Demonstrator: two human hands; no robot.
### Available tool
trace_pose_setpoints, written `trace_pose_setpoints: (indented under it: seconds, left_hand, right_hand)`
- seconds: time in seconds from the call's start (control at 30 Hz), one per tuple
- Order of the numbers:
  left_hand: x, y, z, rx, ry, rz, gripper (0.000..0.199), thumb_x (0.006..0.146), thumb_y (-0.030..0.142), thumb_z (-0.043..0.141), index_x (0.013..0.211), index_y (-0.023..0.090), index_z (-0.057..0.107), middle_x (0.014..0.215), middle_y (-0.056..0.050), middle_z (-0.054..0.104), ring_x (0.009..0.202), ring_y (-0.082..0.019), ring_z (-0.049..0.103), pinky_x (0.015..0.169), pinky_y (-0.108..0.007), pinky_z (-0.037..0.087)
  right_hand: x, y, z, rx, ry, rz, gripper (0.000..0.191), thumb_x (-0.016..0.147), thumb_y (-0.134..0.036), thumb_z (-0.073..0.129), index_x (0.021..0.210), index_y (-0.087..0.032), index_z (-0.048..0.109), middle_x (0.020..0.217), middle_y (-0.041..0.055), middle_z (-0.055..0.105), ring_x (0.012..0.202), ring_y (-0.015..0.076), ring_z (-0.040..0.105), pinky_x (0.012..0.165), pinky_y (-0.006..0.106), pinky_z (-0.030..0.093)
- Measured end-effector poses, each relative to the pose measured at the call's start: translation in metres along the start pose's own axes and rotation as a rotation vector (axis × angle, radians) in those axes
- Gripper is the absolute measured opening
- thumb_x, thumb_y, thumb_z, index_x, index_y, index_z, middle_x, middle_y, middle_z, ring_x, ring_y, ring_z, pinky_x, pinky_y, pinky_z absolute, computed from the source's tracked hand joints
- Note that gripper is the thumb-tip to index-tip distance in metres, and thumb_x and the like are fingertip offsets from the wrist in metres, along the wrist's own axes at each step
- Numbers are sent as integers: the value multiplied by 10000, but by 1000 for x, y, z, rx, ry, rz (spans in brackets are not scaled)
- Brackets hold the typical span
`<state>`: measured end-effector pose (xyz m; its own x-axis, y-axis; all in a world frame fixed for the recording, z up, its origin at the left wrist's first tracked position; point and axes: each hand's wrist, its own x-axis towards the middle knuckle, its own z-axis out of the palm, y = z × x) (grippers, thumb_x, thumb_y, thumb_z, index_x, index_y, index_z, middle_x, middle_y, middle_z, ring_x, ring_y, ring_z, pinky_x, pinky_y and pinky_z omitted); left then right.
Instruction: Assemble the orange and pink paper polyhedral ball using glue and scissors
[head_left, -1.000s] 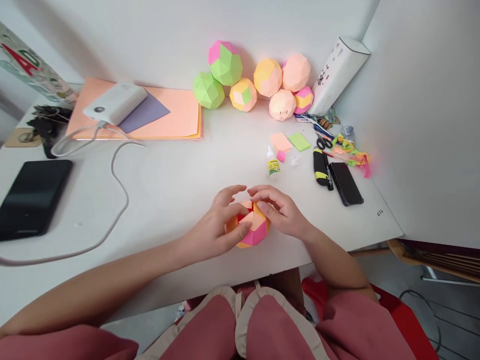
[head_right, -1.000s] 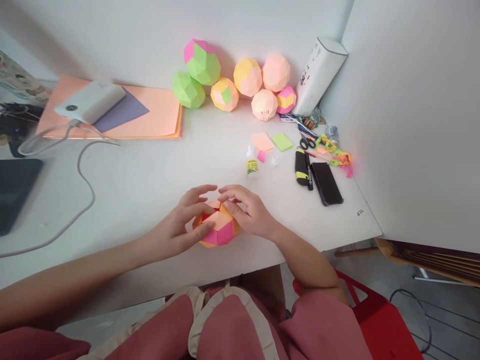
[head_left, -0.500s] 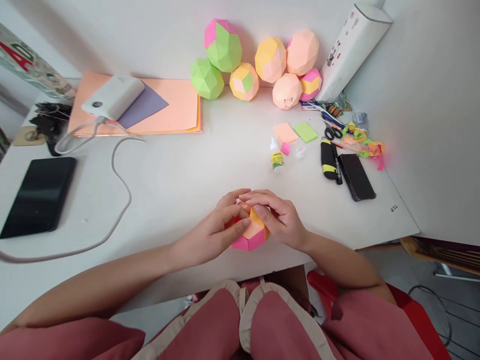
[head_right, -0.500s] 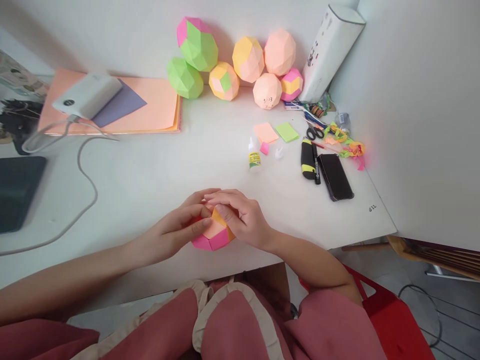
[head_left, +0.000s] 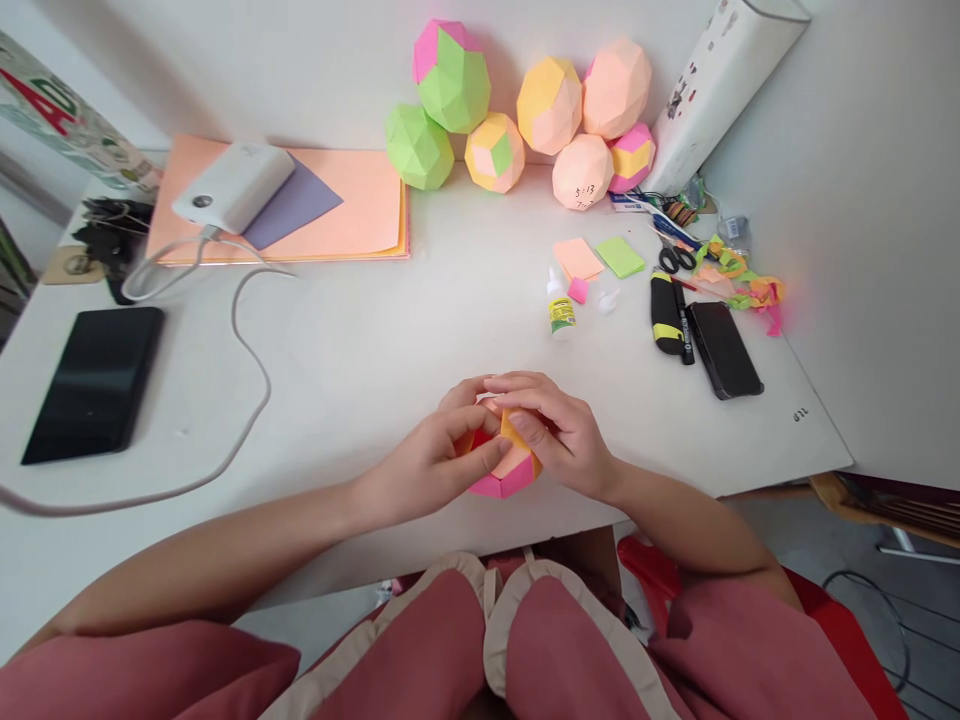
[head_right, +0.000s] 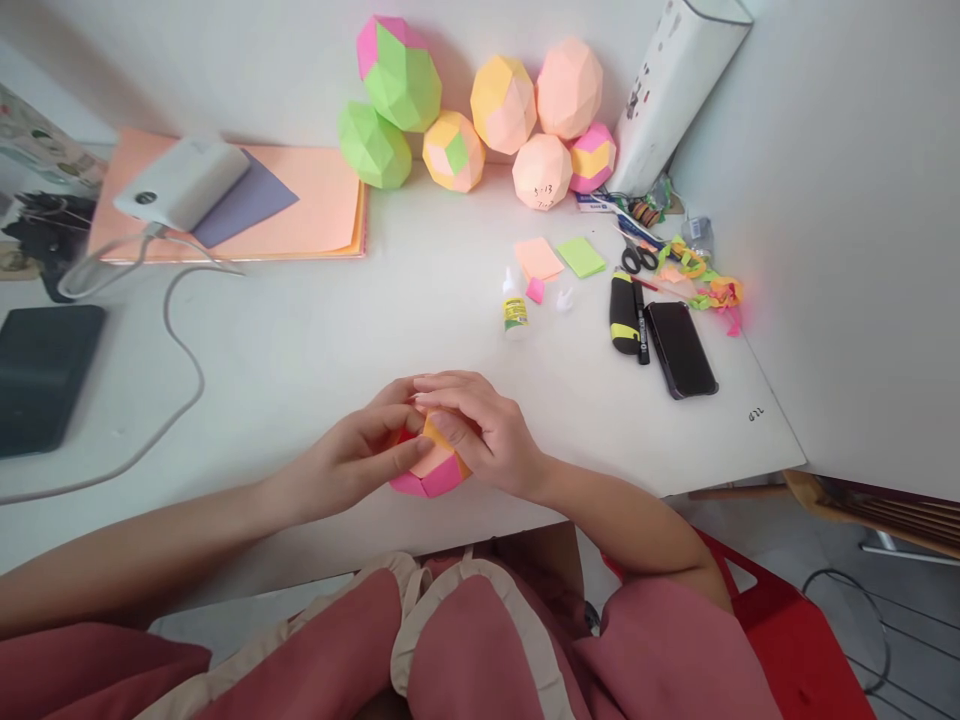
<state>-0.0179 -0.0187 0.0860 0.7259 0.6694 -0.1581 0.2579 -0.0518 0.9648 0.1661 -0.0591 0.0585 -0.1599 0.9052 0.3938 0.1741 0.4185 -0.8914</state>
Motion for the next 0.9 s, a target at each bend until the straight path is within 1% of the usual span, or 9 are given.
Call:
trace_pose_setpoints:
  seconds: [0.13, 0.27, 0.43, 0.53, 0.6, 0.7, 0.77, 0.8, 0.9]
  left_hand:
    - [0, -1, -1, -31, 19, -21, 254, 934, 374, 515, 777, 195, 605, 1243, -88, 532, 1181, -257, 543, 957, -415, 538]
    - [1, -1, 0, -6, 26, -15, 285, 910, 401, 565, 713, 195, 578, 1273, -82, 544, 1192, -264, 549, 956, -429, 553]
    - [1, -1, 1, -37, 33, -37, 275, 893, 394, 589, 700, 199, 605, 1257, -76, 563, 1162, -256, 577, 939, -433, 561]
    - [1, -2, 0, -98, 38, -57, 297, 892, 441, 603, 718, 202, 635, 1366, -69, 523, 1172, -270, 594, 938, -442, 569]
    - [2, -4, -1, -129, 64, -67, 311, 899, 476, 599, 756, 204, 651, 1443, -69, 476, 1260, -301, 552, 967, -459, 560]
    - [4, -6, -2, -99, 151, -35, 365, 918, 516, 573, 748, 198, 627, 1458, -86, 469, 1417, -328, 401, 1060, -483, 501]
    - [6, -8, -2, -34, 224, 11, 411, 937, 537, 540, 712, 197, 588, 1424, -96, 493, 1471, -316, 321, 1111, -478, 458]
    - [7, -9, -1, -1, 252, 32, 430, 949, 547, 515, 705, 198, 574, 1404, -98, 505, 1477, -306, 311, 1121, -469, 449]
    - [10, -12, -1, 81, 290, 76, 478, 988, 563, 416, 706, 201, 547, 1369, -97, 524, 1466, -283, 328, 1126, -449, 446]
  right_hand:
    - [0, -1, 0, -25, -8, 39, 237, 1008, -350, 482, 1100, -244, 673, 1247, 90, 683, 1230, 205, 609, 1062, 449, 530]
    - [0, -1, 0, -30, -2, 53, 251, 1006, -391, 477, 1091, -252, 669, 1231, 87, 687, 1216, 209, 614, 1042, 455, 540]
    - [1, 0, 1, -6, 7, 10, 243, 1010, -375, 476, 1090, -248, 668, 1218, 89, 686, 1204, 202, 611, 1036, 446, 537]
    - [1, -1, -1, 19, 25, 38, 283, 1028, -385, 425, 1101, -246, 660, 1227, 88, 676, 1220, 198, 603, 1048, 439, 525]
    - [1, -2, -4, 18, 68, 112, 317, 1033, -416, 399, 1126, -243, 648, 1257, 91, 656, 1242, 196, 592, 1067, 435, 511]
    - [0, 0, -10, 6, 101, 222, 381, 1020, -492, 391, 1201, -241, 612, 1365, 107, 582, 1312, 204, 543, 1115, 447, 470]
    - [0, 2, -14, -12, 43, 239, 463, 977, -564, 449, 1313, -259, 541, 1480, 117, 474, 1408, 233, 450, 1143, 475, 441]
    - [0, 4, -16, -44, 0, 230, 551, 934, -598, 514, 1379, -274, 483, 1536, 121, 403, 1457, 256, 383, 1155, 499, 424]
    - [1, 10, -19, -234, -103, 131, 919, 766, -627, 723, 1516, -312, 294, 1628, 134, 221, 1536, 323, 199, 1191, 582, 342]
